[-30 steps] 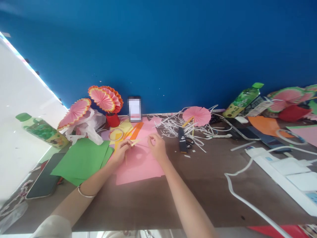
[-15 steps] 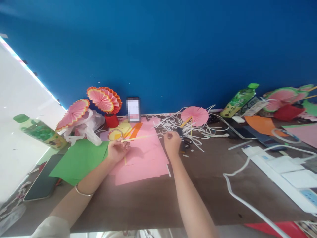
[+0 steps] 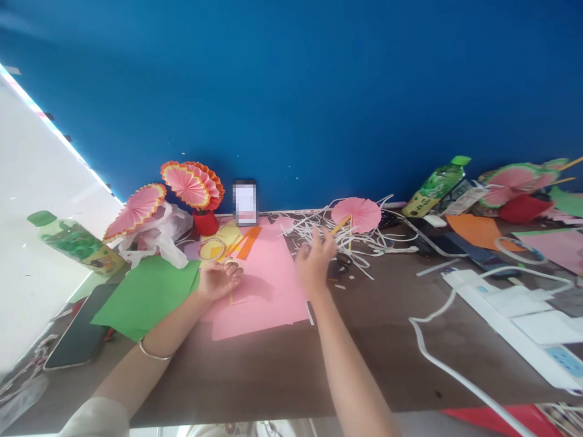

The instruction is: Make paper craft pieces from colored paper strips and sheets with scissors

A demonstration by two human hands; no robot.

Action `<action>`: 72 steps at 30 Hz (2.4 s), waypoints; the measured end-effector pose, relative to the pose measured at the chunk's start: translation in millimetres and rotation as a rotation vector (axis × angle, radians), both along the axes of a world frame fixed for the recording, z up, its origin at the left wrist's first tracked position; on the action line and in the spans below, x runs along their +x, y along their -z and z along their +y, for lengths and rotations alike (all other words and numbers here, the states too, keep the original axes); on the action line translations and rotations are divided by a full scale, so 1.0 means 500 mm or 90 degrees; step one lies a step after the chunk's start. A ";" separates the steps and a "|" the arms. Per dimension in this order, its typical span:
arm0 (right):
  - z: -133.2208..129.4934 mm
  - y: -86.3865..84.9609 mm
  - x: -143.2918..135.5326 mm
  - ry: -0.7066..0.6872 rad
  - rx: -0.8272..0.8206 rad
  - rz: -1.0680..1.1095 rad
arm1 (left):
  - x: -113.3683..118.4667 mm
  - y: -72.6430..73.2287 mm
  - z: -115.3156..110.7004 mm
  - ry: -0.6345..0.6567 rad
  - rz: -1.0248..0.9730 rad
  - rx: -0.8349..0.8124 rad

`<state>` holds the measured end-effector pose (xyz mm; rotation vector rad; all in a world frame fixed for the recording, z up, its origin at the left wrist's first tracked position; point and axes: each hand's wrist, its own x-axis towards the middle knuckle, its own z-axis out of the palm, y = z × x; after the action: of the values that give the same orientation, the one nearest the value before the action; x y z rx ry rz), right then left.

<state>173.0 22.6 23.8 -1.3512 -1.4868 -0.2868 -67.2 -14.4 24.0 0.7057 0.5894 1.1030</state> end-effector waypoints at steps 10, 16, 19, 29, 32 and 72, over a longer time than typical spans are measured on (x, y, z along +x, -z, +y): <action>-0.119 -0.071 -0.161 -0.437 -0.065 -0.155 | 0.008 0.008 -0.001 0.157 -0.030 -0.003; -0.099 -0.078 -0.141 -0.466 -0.100 -0.008 | 0.012 0.015 0.003 0.181 -0.038 -0.024; -0.072 -0.079 -0.104 -0.434 -0.197 0.314 | 0.013 0.009 0.010 0.112 0.050 -0.023; -0.005 -0.021 -0.006 -0.730 -0.368 0.997 | 0.056 -0.025 0.109 -0.086 0.863 0.357; -0.007 -0.009 -0.007 -0.742 -0.375 1.022 | 0.090 -0.030 0.155 0.013 1.014 0.412; -0.027 -0.039 -0.031 -0.591 -0.510 0.724 | 0.066 -0.021 0.097 -0.145 0.689 0.223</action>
<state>157.6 9.3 43.1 -0.8903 -1.0242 1.5454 -34.3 34.2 34.4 1.5908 1.4337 0.9765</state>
